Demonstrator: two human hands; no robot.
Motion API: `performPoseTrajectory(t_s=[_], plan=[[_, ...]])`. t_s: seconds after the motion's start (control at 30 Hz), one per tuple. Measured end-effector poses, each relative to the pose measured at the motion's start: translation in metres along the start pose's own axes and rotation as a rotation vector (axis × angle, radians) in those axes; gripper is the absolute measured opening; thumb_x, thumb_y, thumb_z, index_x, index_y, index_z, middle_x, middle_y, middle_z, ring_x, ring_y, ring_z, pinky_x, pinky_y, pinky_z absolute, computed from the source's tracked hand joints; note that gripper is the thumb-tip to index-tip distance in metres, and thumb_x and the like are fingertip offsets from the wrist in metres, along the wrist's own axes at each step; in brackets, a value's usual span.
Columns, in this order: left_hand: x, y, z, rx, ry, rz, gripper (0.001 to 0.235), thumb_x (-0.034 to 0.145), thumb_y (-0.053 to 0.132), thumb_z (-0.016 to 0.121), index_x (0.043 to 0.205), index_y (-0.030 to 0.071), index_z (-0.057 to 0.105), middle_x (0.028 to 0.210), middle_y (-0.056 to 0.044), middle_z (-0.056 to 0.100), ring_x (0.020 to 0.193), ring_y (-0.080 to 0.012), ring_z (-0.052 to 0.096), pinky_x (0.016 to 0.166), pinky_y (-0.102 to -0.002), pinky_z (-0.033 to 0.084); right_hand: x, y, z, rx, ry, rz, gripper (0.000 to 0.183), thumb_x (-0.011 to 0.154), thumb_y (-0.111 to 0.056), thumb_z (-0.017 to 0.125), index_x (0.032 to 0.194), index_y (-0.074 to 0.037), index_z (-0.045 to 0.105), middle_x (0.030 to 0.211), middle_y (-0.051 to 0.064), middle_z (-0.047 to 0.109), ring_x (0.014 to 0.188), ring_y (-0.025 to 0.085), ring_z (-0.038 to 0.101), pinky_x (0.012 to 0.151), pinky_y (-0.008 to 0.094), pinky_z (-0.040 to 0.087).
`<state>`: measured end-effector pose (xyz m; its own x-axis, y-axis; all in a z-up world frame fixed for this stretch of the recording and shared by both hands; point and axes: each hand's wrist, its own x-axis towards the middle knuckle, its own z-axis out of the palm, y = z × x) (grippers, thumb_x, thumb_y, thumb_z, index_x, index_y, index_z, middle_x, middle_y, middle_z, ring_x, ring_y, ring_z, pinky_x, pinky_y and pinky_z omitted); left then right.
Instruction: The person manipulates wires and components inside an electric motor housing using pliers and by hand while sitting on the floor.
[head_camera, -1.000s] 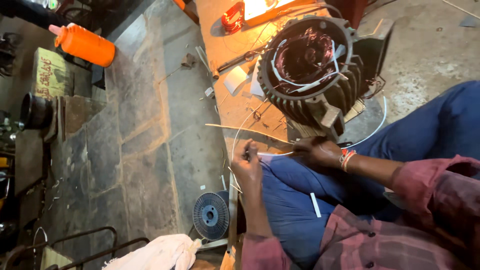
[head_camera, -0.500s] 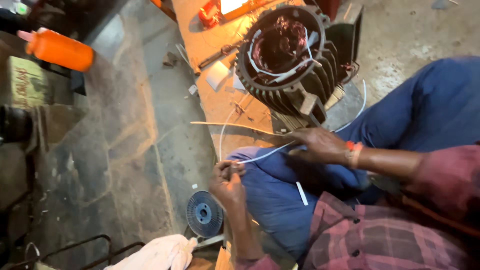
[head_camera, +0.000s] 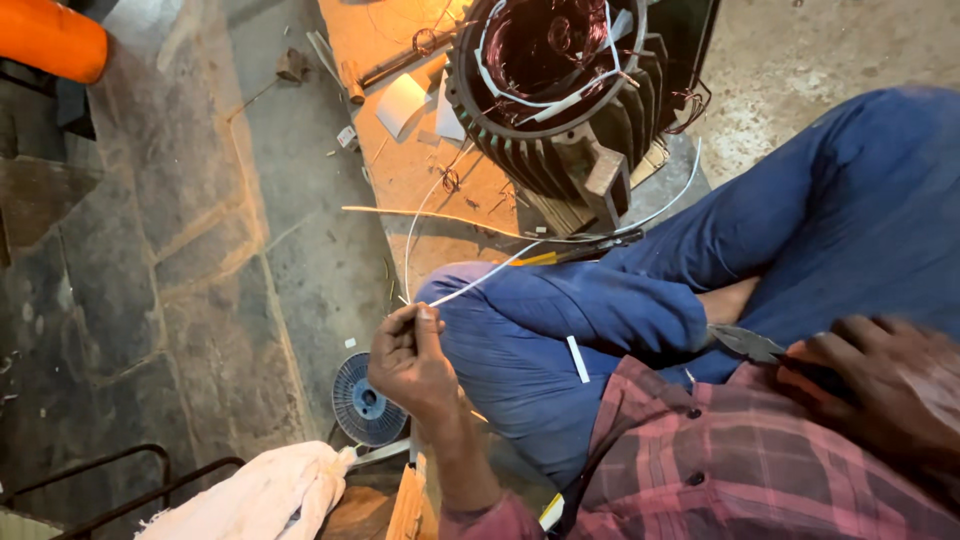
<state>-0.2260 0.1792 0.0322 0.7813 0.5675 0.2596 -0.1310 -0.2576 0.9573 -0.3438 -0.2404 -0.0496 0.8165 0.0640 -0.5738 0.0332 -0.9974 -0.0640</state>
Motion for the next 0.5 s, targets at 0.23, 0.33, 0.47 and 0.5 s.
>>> performPoseTrajectory(t_s=[0.23, 0.33, 0.47, 0.5], plan=[[-0.005, 0.01, 0.0, -0.015, 0.047, -0.012, 0.009, 0.091, -0.007, 0.073, 0.099, -0.01, 0.069, 0.086, -0.011, 0.073, 0.072, -0.0116, 0.069, 0.069, -0.022, 0.059, -0.001, 0.006, 0.026, -0.019, 0.026, 0.031, 0.069, 0.07, -0.074, 0.07, 0.125, -0.033, 0.068, 0.096, 0.0, 0.07, 0.078, 0.018, 0.073, 0.071, 0.033, 0.061], [-0.007, 0.013, -0.006, 0.001, 0.074, 0.017, 0.01, 0.089, -0.009, 0.074, 0.098, -0.01, 0.07, 0.087, -0.012, 0.073, 0.072, -0.0132, 0.07, 0.068, -0.023, 0.059, 0.011, 0.022, 0.039, 0.121, -0.102, 0.071, 0.057, 0.075, -0.068, 0.076, 0.118, -0.031, 0.07, 0.084, 0.002, 0.07, 0.076, 0.018, 0.074, 0.07, 0.031, 0.061], [-0.018, 0.01, -0.01, -0.043, 0.094, -0.06, 0.012, 0.088, -0.008, 0.073, 0.099, -0.009, 0.07, 0.089, -0.012, 0.073, 0.074, -0.0137, 0.071, 0.069, -0.024, 0.06, 0.041, 0.058, 0.05, 0.732, -0.278, -0.102, 0.054, 0.075, -0.035, 0.084, 0.119, -0.011, 0.065, 0.087, 0.011, 0.066, 0.079, 0.024, 0.071, 0.07, 0.039, 0.06], [-0.021, 0.008, -0.008, -0.044, 0.093, -0.06, 0.011, 0.088, -0.007, 0.073, 0.099, -0.008, 0.07, 0.09, -0.012, 0.074, 0.075, -0.0134, 0.072, 0.07, -0.024, 0.061, 0.048, 0.064, 0.048, 1.022, -0.32, -0.23, 0.054, 0.075, -0.027, 0.086, 0.12, -0.006, 0.063, 0.088, 0.014, 0.065, 0.08, 0.026, 0.07, 0.07, 0.041, 0.06]])
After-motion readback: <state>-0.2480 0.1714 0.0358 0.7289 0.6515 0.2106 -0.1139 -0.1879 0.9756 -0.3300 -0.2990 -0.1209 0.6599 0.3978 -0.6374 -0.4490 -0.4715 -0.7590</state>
